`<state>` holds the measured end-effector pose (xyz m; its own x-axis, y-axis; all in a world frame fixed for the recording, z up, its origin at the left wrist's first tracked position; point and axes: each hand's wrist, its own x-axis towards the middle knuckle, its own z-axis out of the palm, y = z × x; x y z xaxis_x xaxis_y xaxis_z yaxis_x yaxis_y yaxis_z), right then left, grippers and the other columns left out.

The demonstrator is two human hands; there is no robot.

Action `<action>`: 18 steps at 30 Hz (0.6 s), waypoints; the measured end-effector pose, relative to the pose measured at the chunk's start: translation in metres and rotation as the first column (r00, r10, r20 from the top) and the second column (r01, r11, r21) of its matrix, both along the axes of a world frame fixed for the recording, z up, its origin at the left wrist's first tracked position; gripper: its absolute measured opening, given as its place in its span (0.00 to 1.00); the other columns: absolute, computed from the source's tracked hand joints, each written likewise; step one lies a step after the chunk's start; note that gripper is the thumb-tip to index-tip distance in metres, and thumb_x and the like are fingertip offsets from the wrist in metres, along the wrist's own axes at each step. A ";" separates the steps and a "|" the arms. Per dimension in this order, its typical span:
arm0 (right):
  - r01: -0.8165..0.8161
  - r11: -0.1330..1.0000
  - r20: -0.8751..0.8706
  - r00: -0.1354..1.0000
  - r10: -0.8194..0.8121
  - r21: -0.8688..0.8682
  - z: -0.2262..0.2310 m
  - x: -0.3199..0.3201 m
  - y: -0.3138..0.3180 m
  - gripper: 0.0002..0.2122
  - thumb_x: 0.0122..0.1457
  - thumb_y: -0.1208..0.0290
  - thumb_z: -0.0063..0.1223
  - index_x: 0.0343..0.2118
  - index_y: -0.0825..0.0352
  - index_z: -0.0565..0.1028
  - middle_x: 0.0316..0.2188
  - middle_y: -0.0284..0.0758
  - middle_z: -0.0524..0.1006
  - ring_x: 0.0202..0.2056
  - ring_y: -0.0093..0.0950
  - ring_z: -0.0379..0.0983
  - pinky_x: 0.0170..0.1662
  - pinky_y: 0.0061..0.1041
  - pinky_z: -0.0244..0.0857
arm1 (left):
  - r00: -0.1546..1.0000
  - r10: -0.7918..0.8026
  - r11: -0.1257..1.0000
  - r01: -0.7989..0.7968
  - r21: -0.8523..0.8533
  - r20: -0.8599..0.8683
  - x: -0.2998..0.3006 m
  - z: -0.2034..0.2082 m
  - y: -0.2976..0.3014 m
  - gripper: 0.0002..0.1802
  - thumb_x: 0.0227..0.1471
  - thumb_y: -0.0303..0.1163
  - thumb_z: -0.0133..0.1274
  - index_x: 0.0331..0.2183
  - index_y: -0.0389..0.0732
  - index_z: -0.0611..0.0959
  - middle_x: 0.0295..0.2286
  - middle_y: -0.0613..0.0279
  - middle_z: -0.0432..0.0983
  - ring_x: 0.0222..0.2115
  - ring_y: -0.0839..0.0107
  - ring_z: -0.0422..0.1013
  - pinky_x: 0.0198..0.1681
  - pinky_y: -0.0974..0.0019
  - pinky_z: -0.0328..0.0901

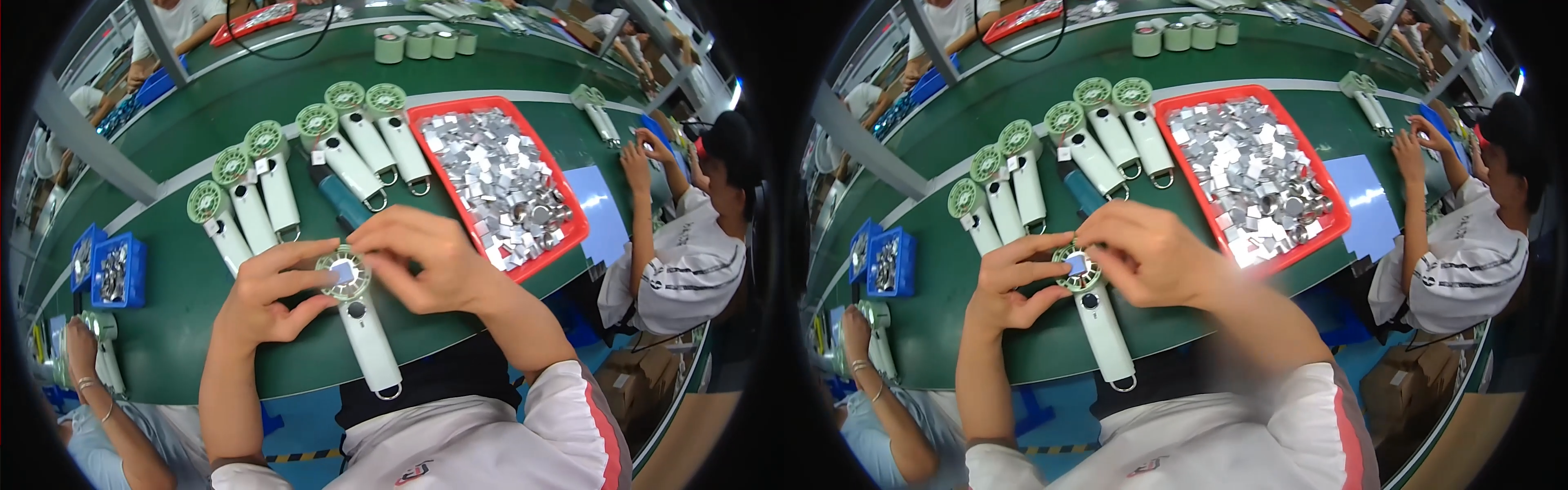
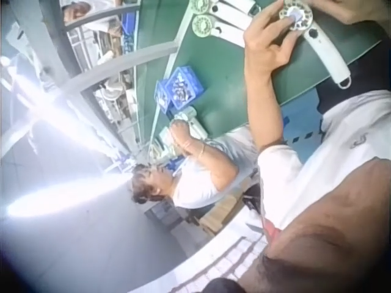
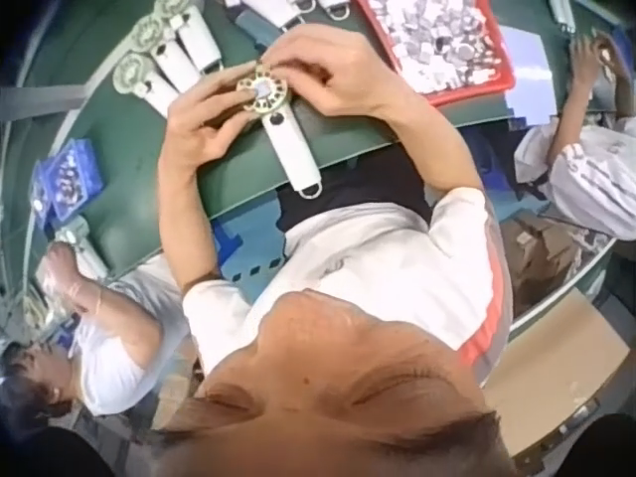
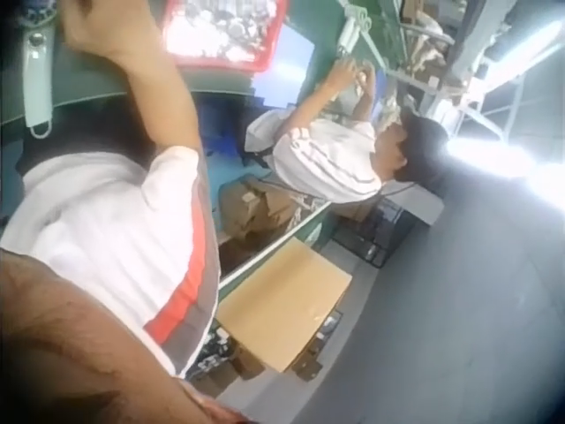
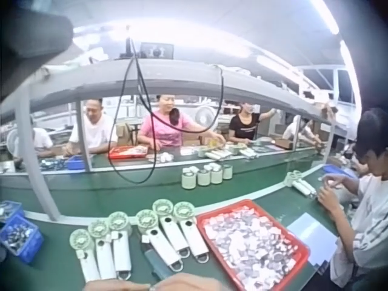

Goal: The person assembles portable hand fans by inserting an internal disk and a reflective piece into a fan housing, then securing the components with an electric screwdriver.

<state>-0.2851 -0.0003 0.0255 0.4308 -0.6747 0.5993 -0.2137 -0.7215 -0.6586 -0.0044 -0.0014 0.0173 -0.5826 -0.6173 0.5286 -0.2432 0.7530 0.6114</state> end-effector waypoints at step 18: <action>-0.040 0.961 -0.159 0.987 -0.003 -0.273 -0.013 0.003 0.009 0.20 0.50 0.84 0.64 0.48 0.65 0.84 0.36 0.36 0.84 0.34 0.38 0.85 0.33 0.35 0.80 | 1.000 0.012 0.999 -0.011 0.037 -0.019 -0.005 -0.005 -0.002 0.21 0.41 0.24 0.76 0.42 0.37 0.95 0.51 0.45 0.87 0.37 0.60 0.84 0.41 0.62 0.79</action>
